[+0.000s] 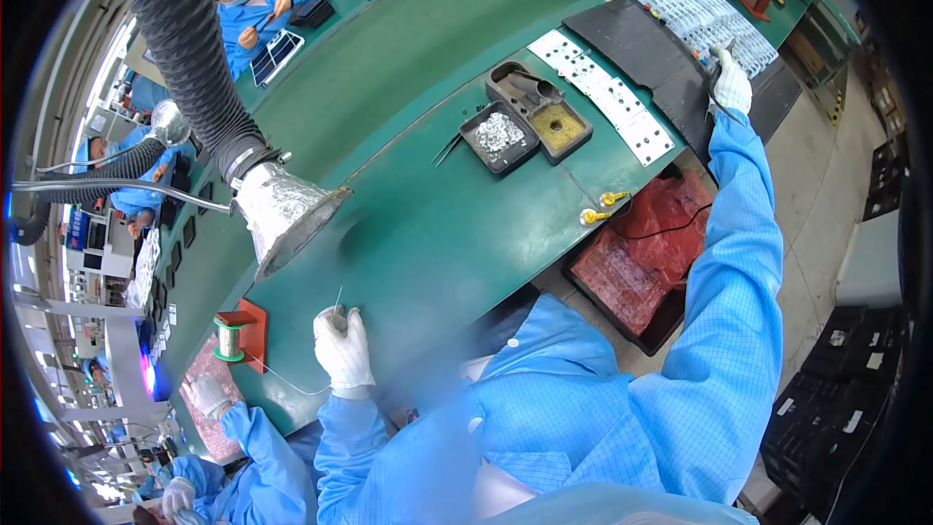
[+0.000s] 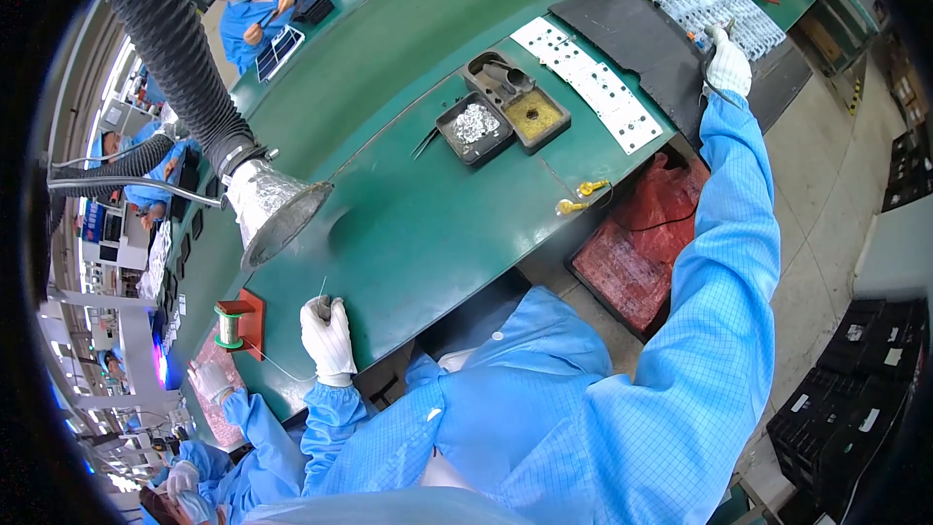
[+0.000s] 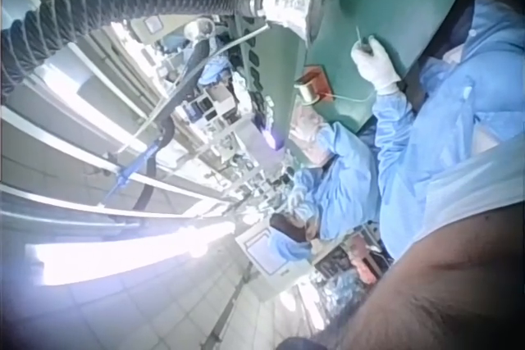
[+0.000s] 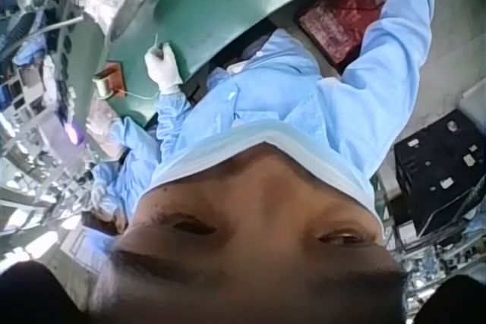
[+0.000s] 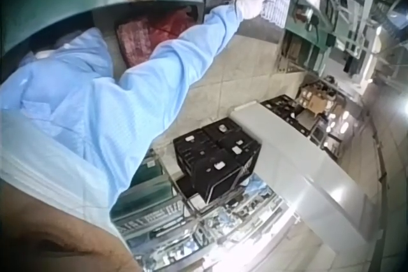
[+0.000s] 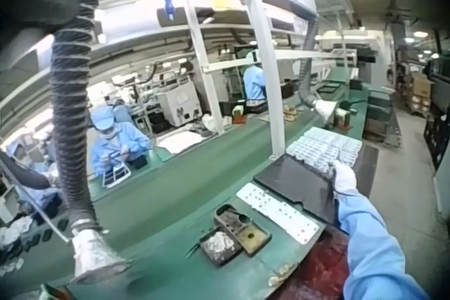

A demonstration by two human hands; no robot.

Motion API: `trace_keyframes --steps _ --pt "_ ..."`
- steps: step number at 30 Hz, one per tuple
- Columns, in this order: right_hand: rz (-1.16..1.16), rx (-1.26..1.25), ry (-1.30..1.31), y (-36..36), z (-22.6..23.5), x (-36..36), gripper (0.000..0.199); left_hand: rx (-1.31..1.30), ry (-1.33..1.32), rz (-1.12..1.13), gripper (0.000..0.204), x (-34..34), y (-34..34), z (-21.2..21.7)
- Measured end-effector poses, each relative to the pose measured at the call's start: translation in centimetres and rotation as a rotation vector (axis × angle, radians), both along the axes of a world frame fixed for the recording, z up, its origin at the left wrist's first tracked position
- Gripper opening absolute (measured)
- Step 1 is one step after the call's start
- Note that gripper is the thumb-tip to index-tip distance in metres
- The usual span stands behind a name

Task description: The person solders a circuit board with a soldering iron, takes a long circuit board strip from a bin, and solders components onto it using the soldering iron.

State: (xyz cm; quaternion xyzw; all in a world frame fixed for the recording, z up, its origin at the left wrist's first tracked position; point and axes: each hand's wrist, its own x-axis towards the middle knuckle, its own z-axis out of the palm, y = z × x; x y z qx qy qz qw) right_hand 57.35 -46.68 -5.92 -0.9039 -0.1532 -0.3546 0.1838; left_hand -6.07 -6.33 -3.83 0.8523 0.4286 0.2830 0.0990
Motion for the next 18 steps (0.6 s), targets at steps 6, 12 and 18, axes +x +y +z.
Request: trace_keyframes --steps 6,12,18 --pt "-0.008 -0.036 -0.056 -0.4 -0.5 0.5 0.028 0.031 0.016 -0.033 0.020 0.4 0.0 0.5" --pt "-0.079 -0.096 -0.013 0.1 -0.5 0.4 0.028 0.028 0.012 -0.024 0.021 0.2 -0.1 0.4" --pt "-0.217 -0.198 -0.005 -0.1 0.6 -0.3 0.027 0.031 0.016 -0.010 0.021 0.2 0.1 0.1"
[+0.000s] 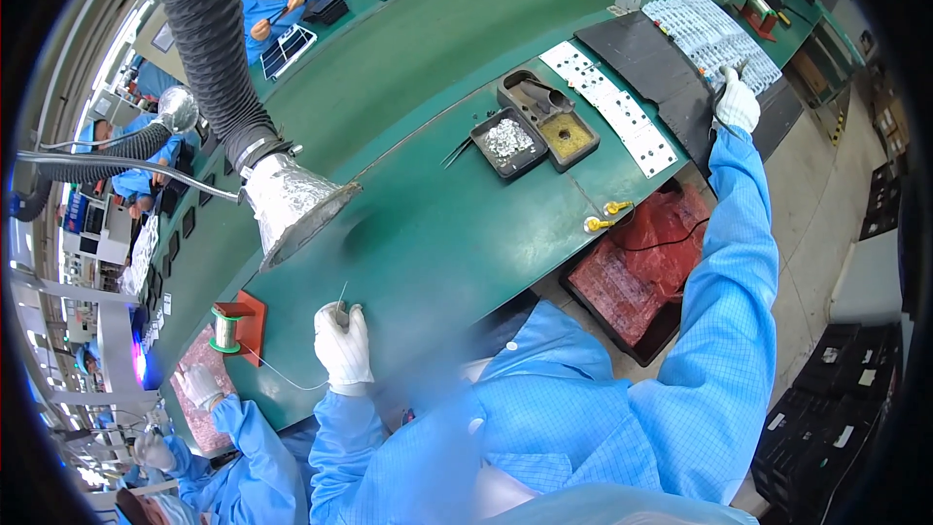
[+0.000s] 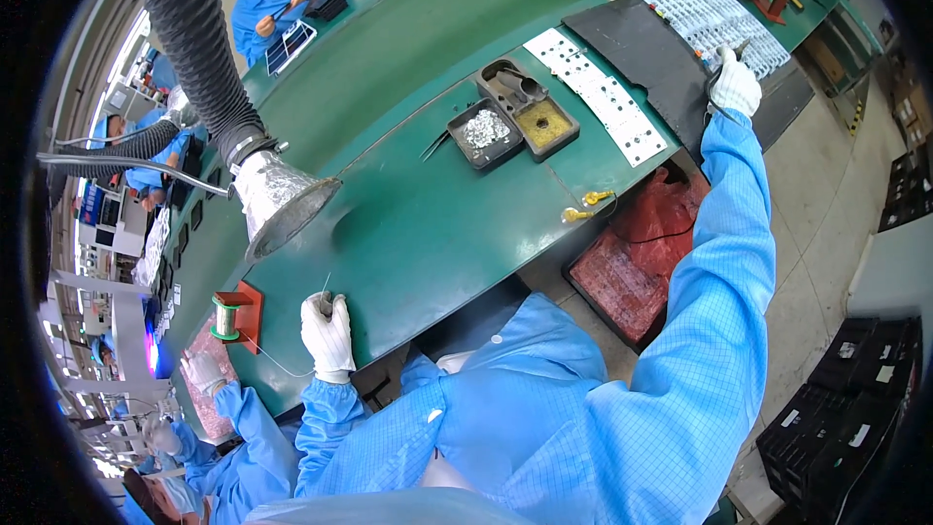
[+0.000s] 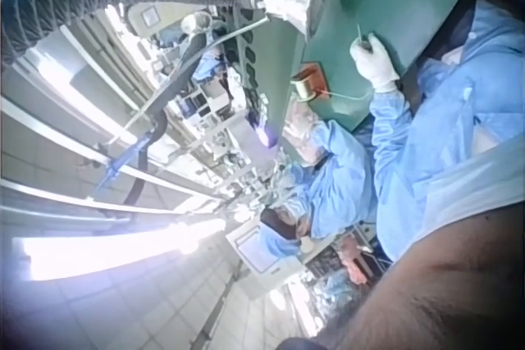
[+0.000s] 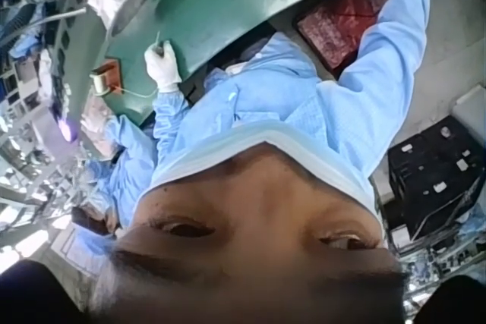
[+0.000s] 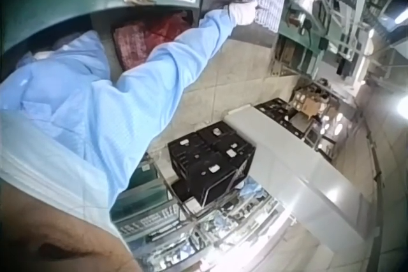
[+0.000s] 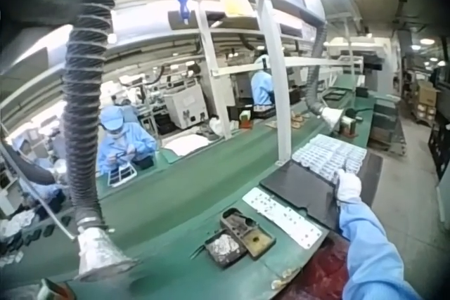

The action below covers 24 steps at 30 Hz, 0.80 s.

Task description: The person solders a circuit board with a soldering iron, takes a long circuit board strip from a bin, and solders components onto it using the soldering iron.

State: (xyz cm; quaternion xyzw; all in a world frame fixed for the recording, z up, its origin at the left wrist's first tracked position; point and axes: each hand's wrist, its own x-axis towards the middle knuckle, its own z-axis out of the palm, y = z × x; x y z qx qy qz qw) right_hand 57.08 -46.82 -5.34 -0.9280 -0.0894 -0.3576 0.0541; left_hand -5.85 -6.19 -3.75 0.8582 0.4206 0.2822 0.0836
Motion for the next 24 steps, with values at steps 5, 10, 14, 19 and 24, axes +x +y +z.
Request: trace_keyframes --steps 5,10,14,19,24 --pt "0.164 0.150 -0.086 0.9 4.7 -2.8 0.026 0.027 -0.011 -0.047 0.020 -0.2 0.0 0.1" --pt "0.425 0.575 -0.025 5.1 8.8 -9.5 0.035 0.019 -0.015 -0.056 0.020 -0.3 0.1 0.0" --pt "0.780 0.924 0.344 9.2 11.8 -17.3 0.025 0.027 -0.043 -0.060 0.021 -0.5 0.1 -0.1" --pt "0.994 0.898 0.641 13.0 12.7 -22.3 0.018 0.025 -0.045 -0.071 0.022 -0.3 -0.2 0.3" --pt "0.922 0.717 0.484 15.3 11.6 -22.9 0.021 -0.008 -0.092 -0.086 0.022 -0.2 -0.4 0.4"
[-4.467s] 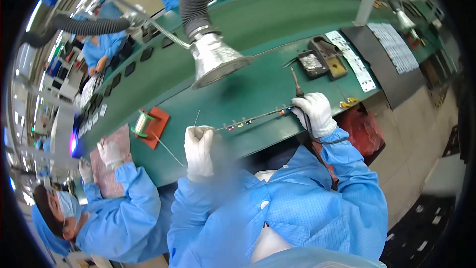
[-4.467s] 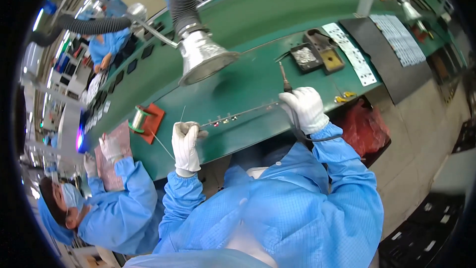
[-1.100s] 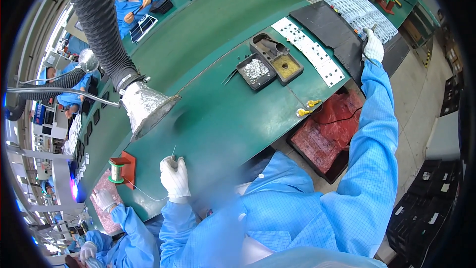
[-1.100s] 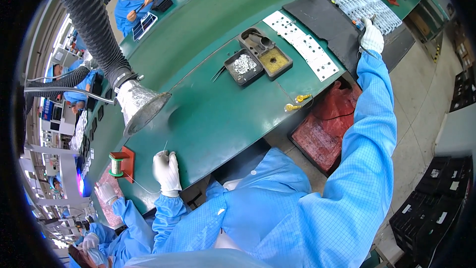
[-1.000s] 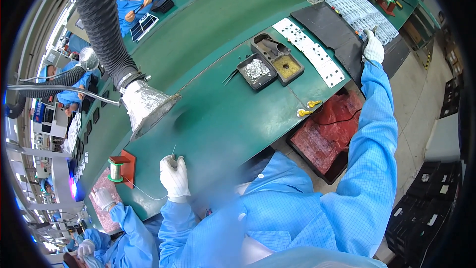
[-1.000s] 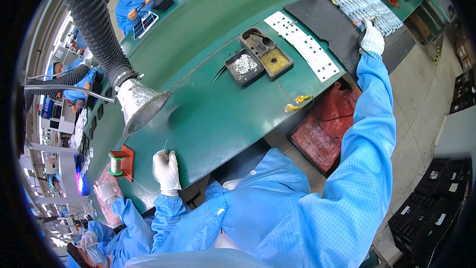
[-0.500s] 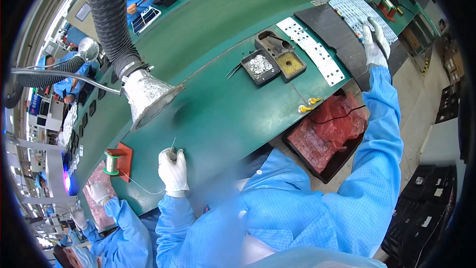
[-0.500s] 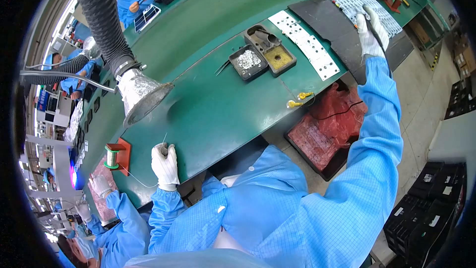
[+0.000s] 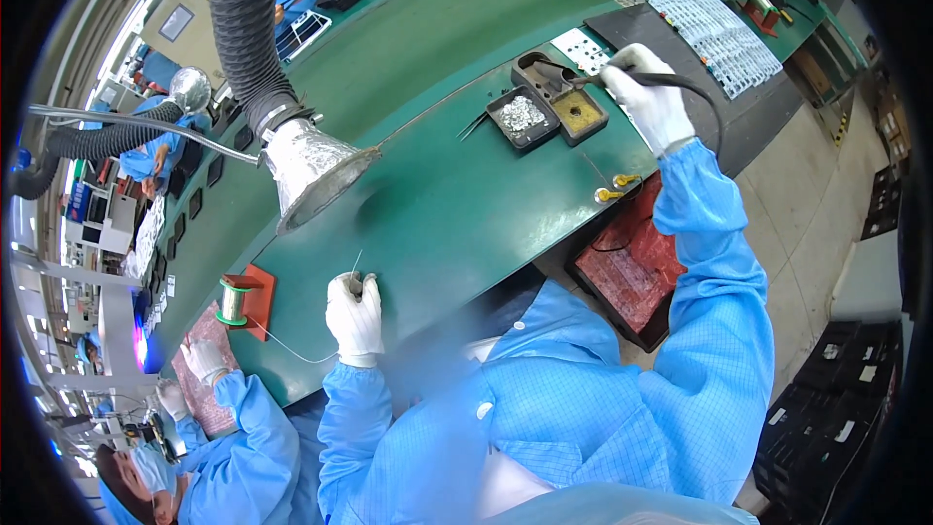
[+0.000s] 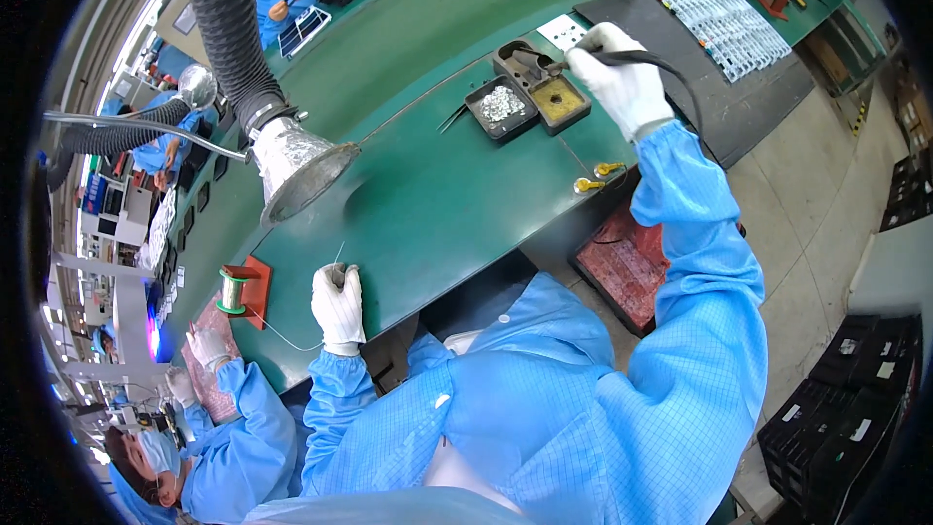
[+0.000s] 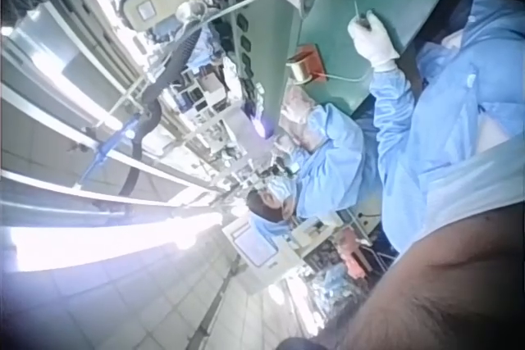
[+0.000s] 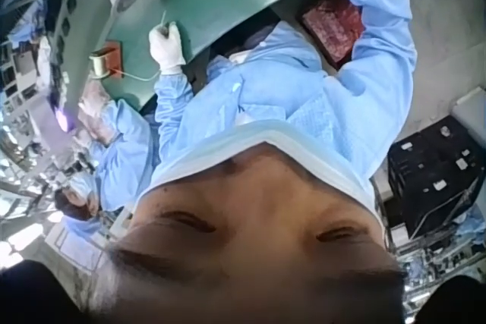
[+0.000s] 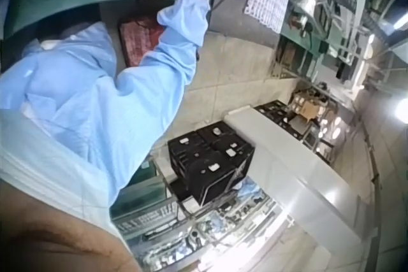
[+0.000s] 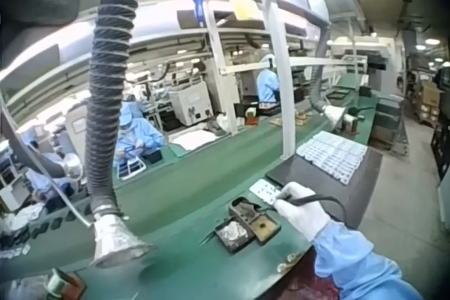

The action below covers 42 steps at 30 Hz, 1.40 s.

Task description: The person solders a circuit board with a soldering iron, takes a long circuit board strip from a bin, and solders components onto it using the soldering iron.

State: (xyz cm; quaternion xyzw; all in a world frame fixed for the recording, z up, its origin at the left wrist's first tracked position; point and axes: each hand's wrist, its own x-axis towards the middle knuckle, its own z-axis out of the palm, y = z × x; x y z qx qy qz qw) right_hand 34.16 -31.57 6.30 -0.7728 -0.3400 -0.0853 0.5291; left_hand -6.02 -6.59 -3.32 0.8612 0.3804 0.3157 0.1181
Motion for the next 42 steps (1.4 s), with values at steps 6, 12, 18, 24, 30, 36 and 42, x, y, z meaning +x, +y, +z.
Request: trace_keyframes --steps 6,12,18,24,30,36,42 --pt "-0.116 -0.247 0.190 3.0 -0.8 -2.9 0.046 -0.075 0.004 0.050 0.022 -0.6 -0.2 -0.1" --pt "0.070 0.329 0.818 1.6 -7.5 -12.0 0.055 -0.027 0.022 0.022 0.022 -0.9 -0.1 -0.3" --pt "0.252 -0.145 0.585 -5.4 -14.1 -18.8 0.029 -0.196 0.013 -0.029 0.021 0.0 -1.4 0.6" --pt "-0.084 -0.476 0.593 -12.2 -32.1 -17.4 0.032 0.184 0.254 -0.300 0.020 0.3 -3.2 0.2" --pt "-0.333 -0.784 0.852 -19.3 -47.8 -19.2 0.033 0.153 0.303 -0.395 0.020 2.2 -6.4 0.0" --pt "-0.481 -0.853 0.982 -22.8 -56.1 -17.8 0.032 0.068 0.319 -0.357 0.025 6.8 -9.1 -0.4" --pt "-0.433 -0.889 1.179 -23.5 -59.4 -15.9 0.035 0.042 0.375 -0.421 0.035 11.7 -9.9 -1.0"
